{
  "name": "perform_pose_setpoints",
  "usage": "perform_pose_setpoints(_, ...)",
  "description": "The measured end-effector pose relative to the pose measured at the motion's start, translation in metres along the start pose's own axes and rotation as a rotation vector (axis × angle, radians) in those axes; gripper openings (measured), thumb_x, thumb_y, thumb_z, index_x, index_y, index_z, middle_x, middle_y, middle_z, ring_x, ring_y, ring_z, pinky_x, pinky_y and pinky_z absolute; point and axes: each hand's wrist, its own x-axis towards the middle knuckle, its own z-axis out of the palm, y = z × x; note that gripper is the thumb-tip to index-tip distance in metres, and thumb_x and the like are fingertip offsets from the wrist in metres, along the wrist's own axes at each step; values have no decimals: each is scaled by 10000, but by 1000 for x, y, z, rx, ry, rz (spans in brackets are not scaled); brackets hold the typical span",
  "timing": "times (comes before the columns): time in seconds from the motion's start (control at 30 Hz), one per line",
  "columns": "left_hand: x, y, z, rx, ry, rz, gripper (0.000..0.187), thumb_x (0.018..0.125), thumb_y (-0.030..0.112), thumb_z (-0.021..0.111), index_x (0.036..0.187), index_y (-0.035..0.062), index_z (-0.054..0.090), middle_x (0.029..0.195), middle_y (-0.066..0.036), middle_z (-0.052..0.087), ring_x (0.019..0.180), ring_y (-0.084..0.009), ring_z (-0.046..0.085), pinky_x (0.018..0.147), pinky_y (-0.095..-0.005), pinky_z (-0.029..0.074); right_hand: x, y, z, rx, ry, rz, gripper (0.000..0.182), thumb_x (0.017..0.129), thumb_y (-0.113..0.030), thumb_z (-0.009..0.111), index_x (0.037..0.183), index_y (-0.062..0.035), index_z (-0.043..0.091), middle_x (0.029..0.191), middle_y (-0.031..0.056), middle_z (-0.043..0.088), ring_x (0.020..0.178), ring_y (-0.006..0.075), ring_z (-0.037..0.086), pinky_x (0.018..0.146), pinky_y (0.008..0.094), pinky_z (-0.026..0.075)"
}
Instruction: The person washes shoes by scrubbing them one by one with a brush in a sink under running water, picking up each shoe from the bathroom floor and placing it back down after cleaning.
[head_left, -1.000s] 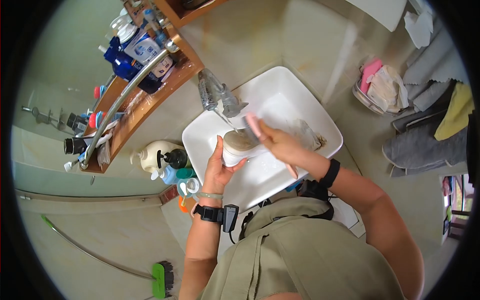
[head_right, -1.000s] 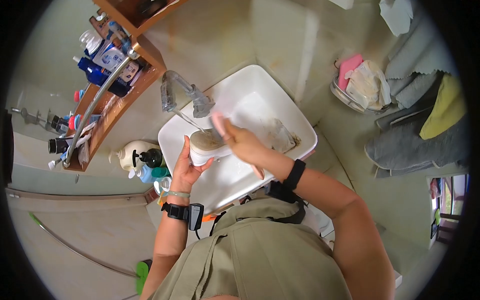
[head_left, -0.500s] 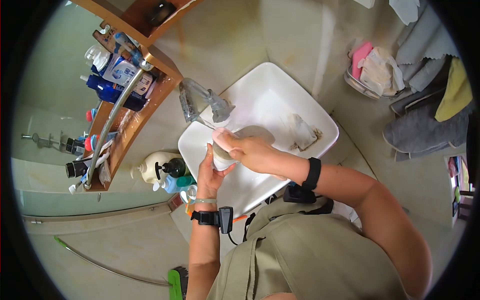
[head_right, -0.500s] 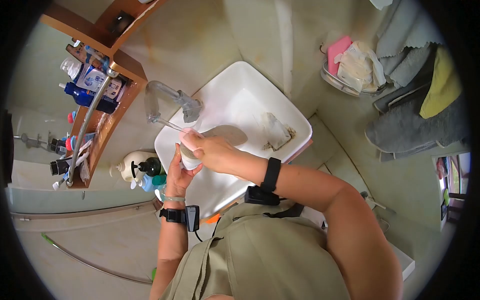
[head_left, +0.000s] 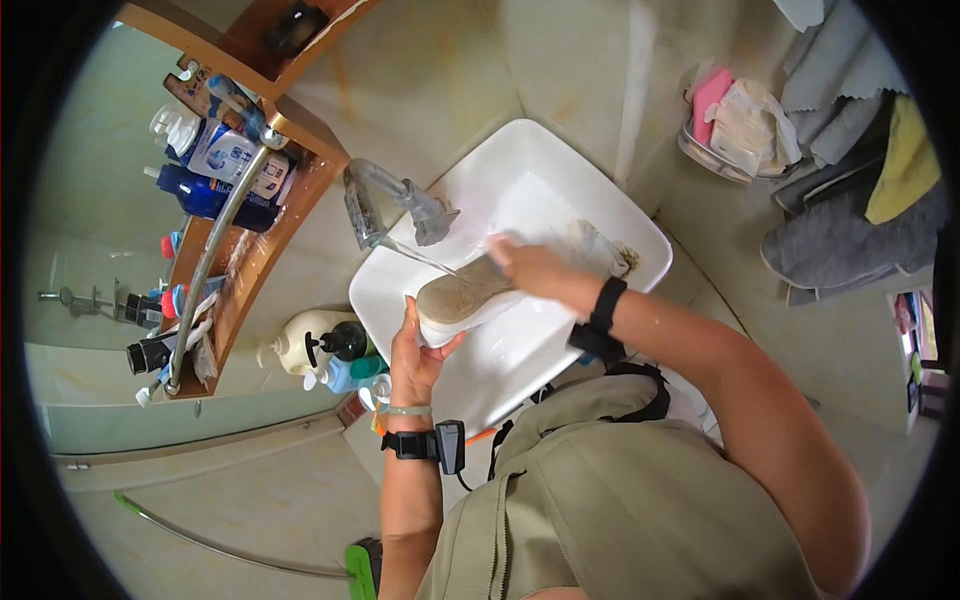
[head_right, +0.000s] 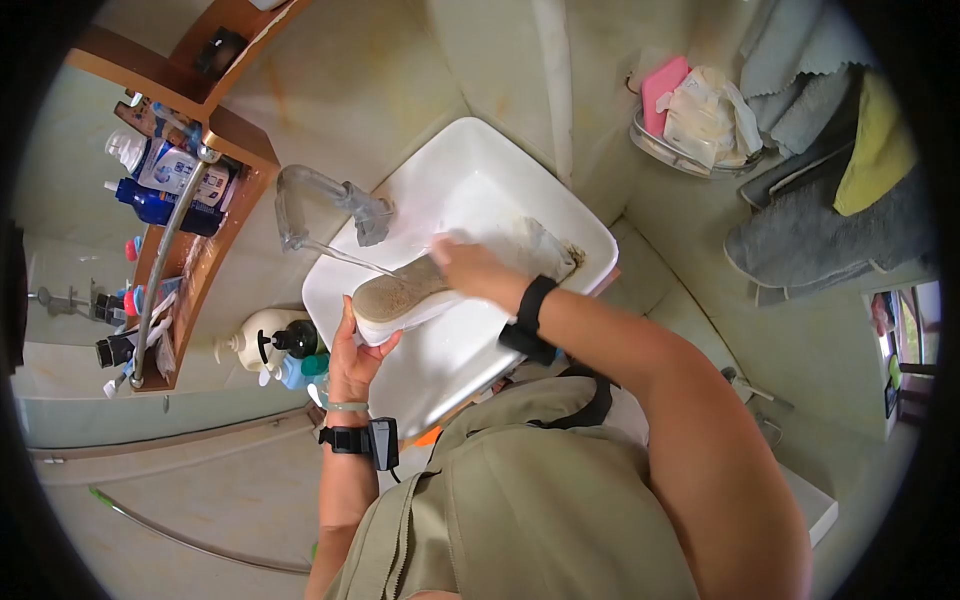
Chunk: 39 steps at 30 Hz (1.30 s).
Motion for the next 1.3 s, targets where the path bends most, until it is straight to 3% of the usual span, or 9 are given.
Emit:
perform_pose_setpoints(0.07, 1, 2, 3, 0, 0, 11, 521, 940, 485, 487, 1222, 48, 525, 1136, -116, 625, 986, -243, 649, 740, -375, 595, 10, 34, -14, 48, -194, 390, 467, 964, -378, 399, 1271, -45, 512, 1189, 191, 596, 1105, 314, 563, 954, 400, 415)
perform_pose_setpoints(0.33, 3, 1, 2, -48, 42, -17, 511, 933, 492, 496, 1226, 74, 523, 1154, -103, 614, 1002, -253, 638, 735, -386, 595, -19, -45, -11, -102, -168, -52, 395, 943, -245, 421, 1310, -111, 481, 1162, 203, 598, 1026, 338, 587, 870, 410, 465)
perform_pose_setpoints(0.53, 6, -4, -9, -174, 28, -28, 516, 923, 494, 516, 1226, 77, 518, 1174, -105, 595, 1028, -275, 619, 738, -390, 595, 7, -33, -27, -150, -350, 216, 461, 929, -317, 445, 1341, -110, 445, 891, 205, 638, 587, 293, 618, 541, 409, 498)
perform_pose_setpoints(0.63, -6, -6, 2, -244, 113, -32, 514, 912, 480, 549, 1226, 76, 516, 1190, -103, 581, 1021, -282, 617, 732, -392, 594, 2, -21, -26, -54, -338, 235, 252, 919, -202, 428, 1126, -61, 453, 783, 195, 575, 600, 308, 590, 507, 430, 464)
perform_pose_setpoints(0.77, -16, -12, 6, -216, 70, 0, 493, 909, 441, 579, 1235, 77, 510, 1193, -99, 576, 1019, -273, 616, 731, -389, 594, -21, -35, -29, 361, -283, 549, 292, 923, -199, 413, 1178, -65, 457, 781, 185, 563, 585, 276, 581, 545, 430, 488)
perform_pose_setpoints(0.83, -19, -10, 13, -122, 89, 49, 464, 913, 408, 590, 1230, 76, 521, 1161, -82, 592, 995, -228, 622, 702, -343, 594, -21, -47, -5, 440, -263, 406, 642, 971, -552, 242, 1472, -151, 263, 1164, 176, 618, 881, 327, 657, 751, 358, 512)
perform_pose_setpoints(0.9, -19, -6, 9, -85, 82, 55, 446, 914, 397, 592, 1220, 78, 532, 1139, -70, 603, 974, -199, 623, 683, -312, 589, -46, -72, 14, 190, -60, -123, 550, 1006, -395, 283, 1501, -190, 161, 1370, 204, 465, 1111, 398, 566, 916, 383, 456)
perform_pose_setpoints(1.03, -19, -2, 11, -19, 100, 76, 408, 896, 397, 621, 1181, 109, 568, 1078, -36, 631, 925, -152, 631, 642, -246, 570, -60, -85, 2, 53, -155, -205, 765, 821, -2, 440, 1496, -190, 132, 1255, 255, 527, 1065, 428, 570, 889, 435, 462)
perform_pose_setpoints(1.3, -18, -9, -3, -44, 119, 104, 356, 892, 388, 627, 1168, 169, 574, 1134, -38, 614, 1004, -192, 622, 729, -329, 587, -20, -10, 3, 74, -127, 143, 616, 886, -27, 345, 1473, -137, 194, 1304, 215, 508, 1131, 362, 545, 920, 403, 443)
